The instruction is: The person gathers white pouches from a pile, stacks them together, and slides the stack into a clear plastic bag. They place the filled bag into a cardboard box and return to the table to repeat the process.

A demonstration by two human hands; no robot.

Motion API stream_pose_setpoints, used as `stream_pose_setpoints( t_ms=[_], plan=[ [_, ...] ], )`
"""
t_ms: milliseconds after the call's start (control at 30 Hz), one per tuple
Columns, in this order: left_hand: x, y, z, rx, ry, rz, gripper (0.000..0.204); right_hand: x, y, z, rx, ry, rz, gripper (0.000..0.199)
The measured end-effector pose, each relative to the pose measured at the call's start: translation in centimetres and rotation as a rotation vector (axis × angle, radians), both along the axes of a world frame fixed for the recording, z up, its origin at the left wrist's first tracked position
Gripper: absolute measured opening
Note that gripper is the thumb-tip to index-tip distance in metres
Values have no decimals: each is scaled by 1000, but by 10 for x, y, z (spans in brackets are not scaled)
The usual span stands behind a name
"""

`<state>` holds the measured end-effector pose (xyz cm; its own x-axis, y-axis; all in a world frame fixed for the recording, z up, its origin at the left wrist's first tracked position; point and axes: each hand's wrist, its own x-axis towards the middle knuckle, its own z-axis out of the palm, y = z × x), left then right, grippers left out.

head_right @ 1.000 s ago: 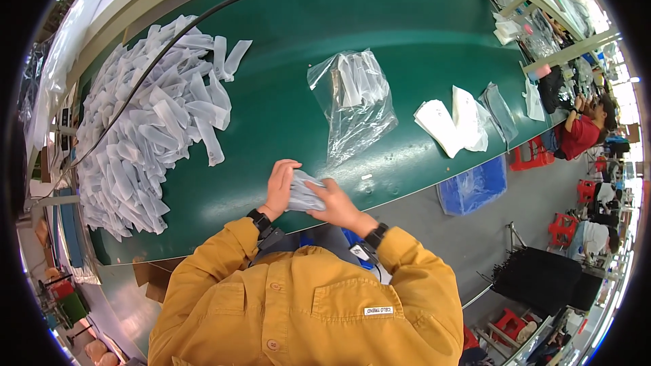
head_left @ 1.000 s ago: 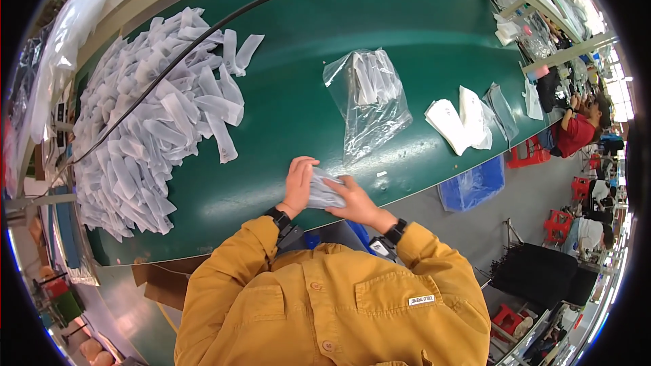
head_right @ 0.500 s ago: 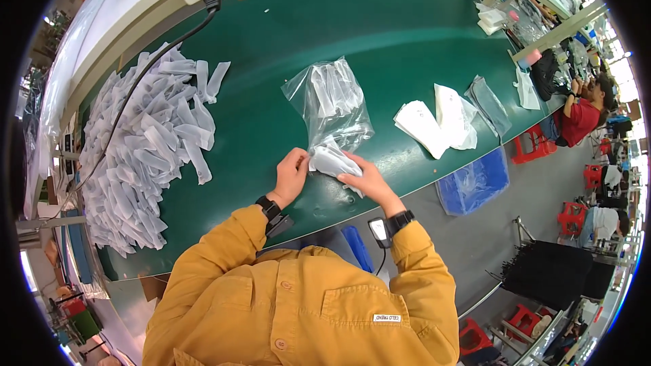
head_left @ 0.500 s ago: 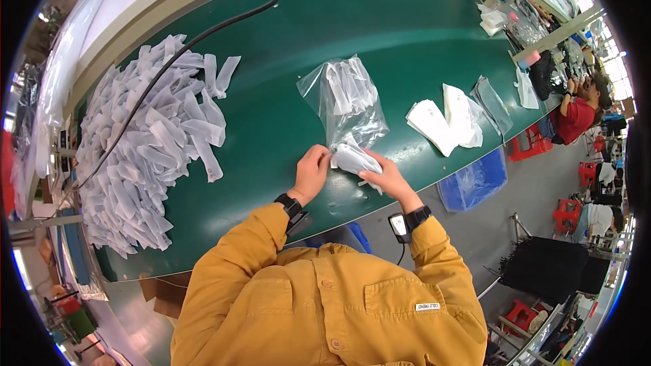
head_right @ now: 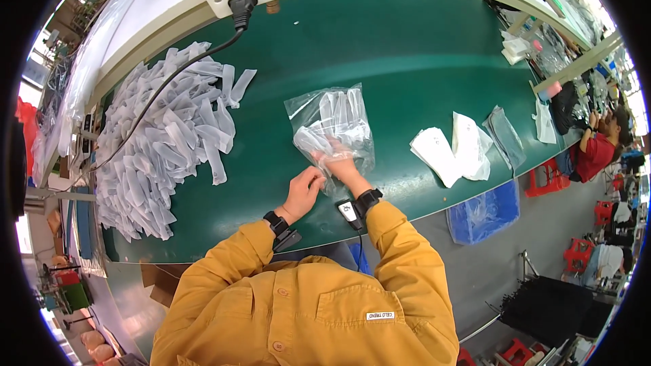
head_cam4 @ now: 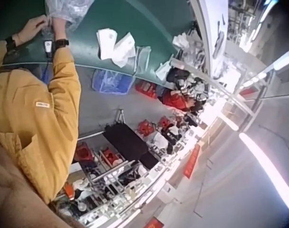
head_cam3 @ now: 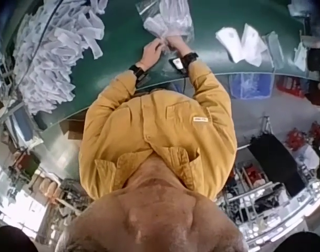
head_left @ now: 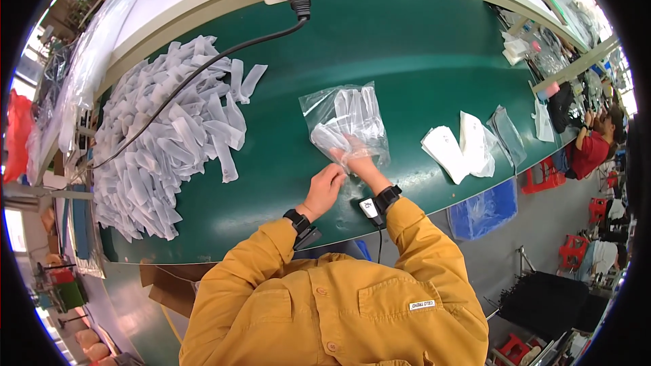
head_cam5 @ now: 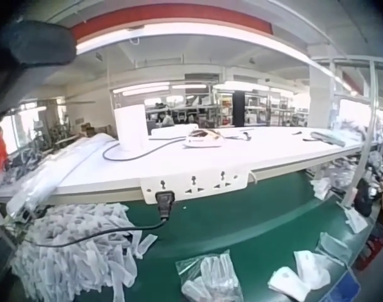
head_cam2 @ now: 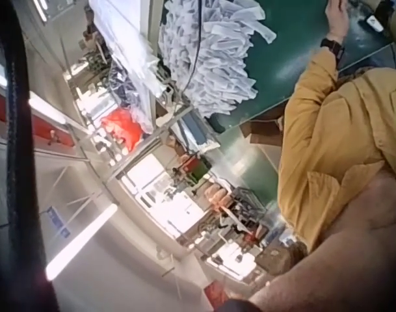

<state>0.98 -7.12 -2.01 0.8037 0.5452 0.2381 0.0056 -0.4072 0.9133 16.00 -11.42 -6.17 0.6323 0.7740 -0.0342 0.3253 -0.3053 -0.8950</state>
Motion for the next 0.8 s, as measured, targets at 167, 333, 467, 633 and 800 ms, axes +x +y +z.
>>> stream_pose_setpoints(
  t_ms=[167, 333, 467, 633, 800],
  plan=[
    [-12, -13, 16, 115, -69, -91, 6, -13, 29, -9, -126, -243, -200, 77],
    [-29, 6, 6, 62, 64, 31, 7, -15, 23, 3, -74, -716, -85, 70],
    [-38, 8, 1, 65, 78, 3, 7, -15, 13, 7, -220, -585, 52, 57],
    [-44, 8, -6, 88, 108, -99, 7, 14, 54, -20, -74, -450, 64, 43],
    [-59, 22, -12, 54, 202, -41, 9, 15, 29, -29, -118, -612, 99, 29]
  ],
)
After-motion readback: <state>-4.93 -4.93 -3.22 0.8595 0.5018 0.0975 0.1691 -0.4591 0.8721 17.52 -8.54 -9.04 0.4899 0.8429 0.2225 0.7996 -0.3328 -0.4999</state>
